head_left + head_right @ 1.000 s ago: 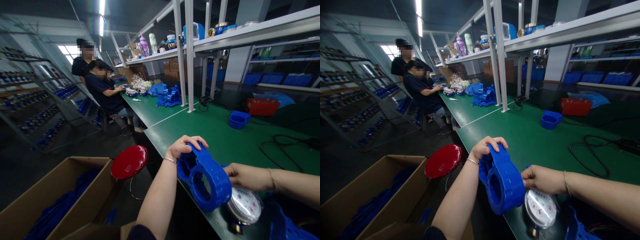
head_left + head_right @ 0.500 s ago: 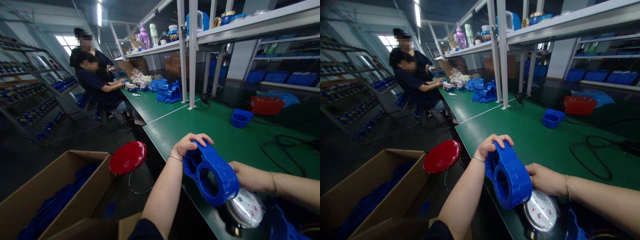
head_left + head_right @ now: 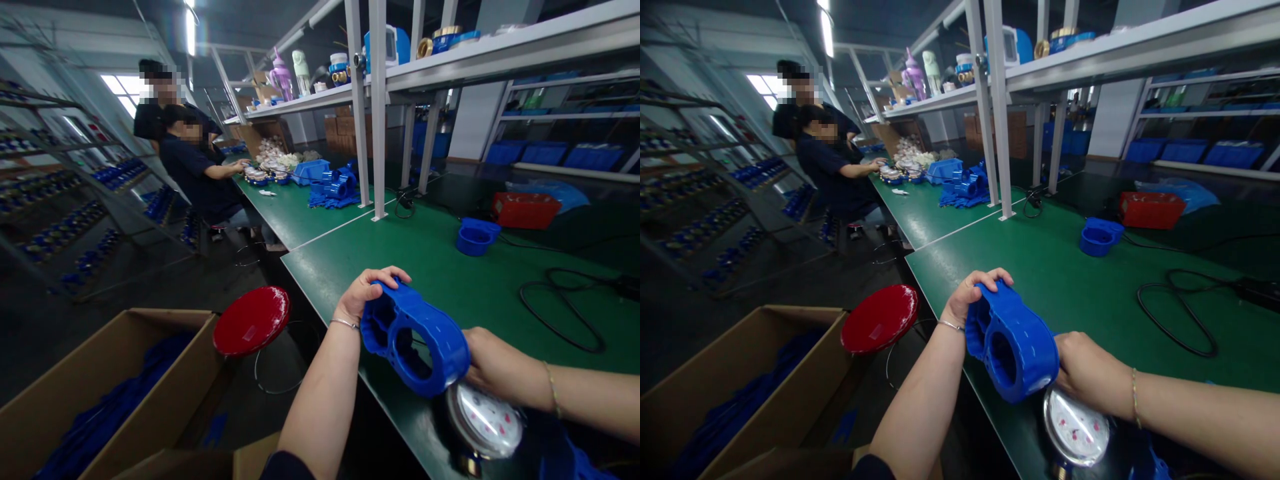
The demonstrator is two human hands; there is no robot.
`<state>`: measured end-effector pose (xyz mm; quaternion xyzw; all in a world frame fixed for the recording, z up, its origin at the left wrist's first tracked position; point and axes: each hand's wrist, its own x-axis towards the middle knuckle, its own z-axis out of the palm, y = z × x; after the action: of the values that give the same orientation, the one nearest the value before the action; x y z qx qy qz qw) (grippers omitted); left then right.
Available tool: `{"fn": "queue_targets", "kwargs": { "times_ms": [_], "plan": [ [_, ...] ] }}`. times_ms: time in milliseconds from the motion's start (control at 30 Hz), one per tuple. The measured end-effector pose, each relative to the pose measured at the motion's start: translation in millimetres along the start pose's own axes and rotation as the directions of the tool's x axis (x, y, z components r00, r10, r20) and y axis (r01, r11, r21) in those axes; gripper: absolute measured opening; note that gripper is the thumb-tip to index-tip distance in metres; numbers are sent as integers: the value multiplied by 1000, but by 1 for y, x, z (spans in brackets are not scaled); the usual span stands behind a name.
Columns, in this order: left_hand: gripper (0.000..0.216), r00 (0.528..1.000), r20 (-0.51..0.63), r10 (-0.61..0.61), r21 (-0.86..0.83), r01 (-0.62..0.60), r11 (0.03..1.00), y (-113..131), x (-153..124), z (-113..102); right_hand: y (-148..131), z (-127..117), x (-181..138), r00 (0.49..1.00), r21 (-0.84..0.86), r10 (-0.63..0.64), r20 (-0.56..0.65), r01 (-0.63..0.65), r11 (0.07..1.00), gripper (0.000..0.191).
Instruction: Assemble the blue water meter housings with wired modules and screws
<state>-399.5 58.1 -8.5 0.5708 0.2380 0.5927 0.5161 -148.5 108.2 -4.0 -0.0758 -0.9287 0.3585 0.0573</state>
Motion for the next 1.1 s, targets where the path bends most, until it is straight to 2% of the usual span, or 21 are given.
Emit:
{"fn": "queue_targets", "kwargs": {
  "times_ms": [100, 367, 533, 733, 867, 967, 1033, 1100],
  "plan": [
    [29, 1000, -8, -11, -8, 11, 1000, 1, 0, 0, 1, 1, -1, 1000, -63, -12, 11, 13, 998, 20],
    [29, 1000, -16, -20, -13, 19, 1000, 1, -1, 0, -1, -1, 1, 1000, -61, -20, 21, 22, 998, 21],
    [28, 1000, -11, -15, -2, 15, 1000, 2, -2, 0, 0, -1, 3, 999, -36, -13, 36, 15, 999, 17],
    [31, 997, 39, -70, 58, 68, 996, 5, 1, -1, 4, -1, 8, 996, 31, 1, 86, -4, 1000, 26],
    [32, 992, 58, -110, 89, 104, 991, 5, 8, 1, 6, -3, 13, 990, 139, -8, 138, -11, 990, 22],
    [31, 982, 94, -164, 113, 153, 982, 6, 18, 3, 9, -3, 15, 987, 296, 15, 162, -63, 953, 21],
    [32, 970, 118, -213, 126, 198, 972, 6, 26, 5, 11, -1, 14, 983, 441, 77, 165, -144, 886, 27],
    [35, 953, 133, -273, 139, 254, 957, 6, 35, 6, 13, -1, 11, 971, 583, 166, 170, -235, 778, 36]
  ]
}}
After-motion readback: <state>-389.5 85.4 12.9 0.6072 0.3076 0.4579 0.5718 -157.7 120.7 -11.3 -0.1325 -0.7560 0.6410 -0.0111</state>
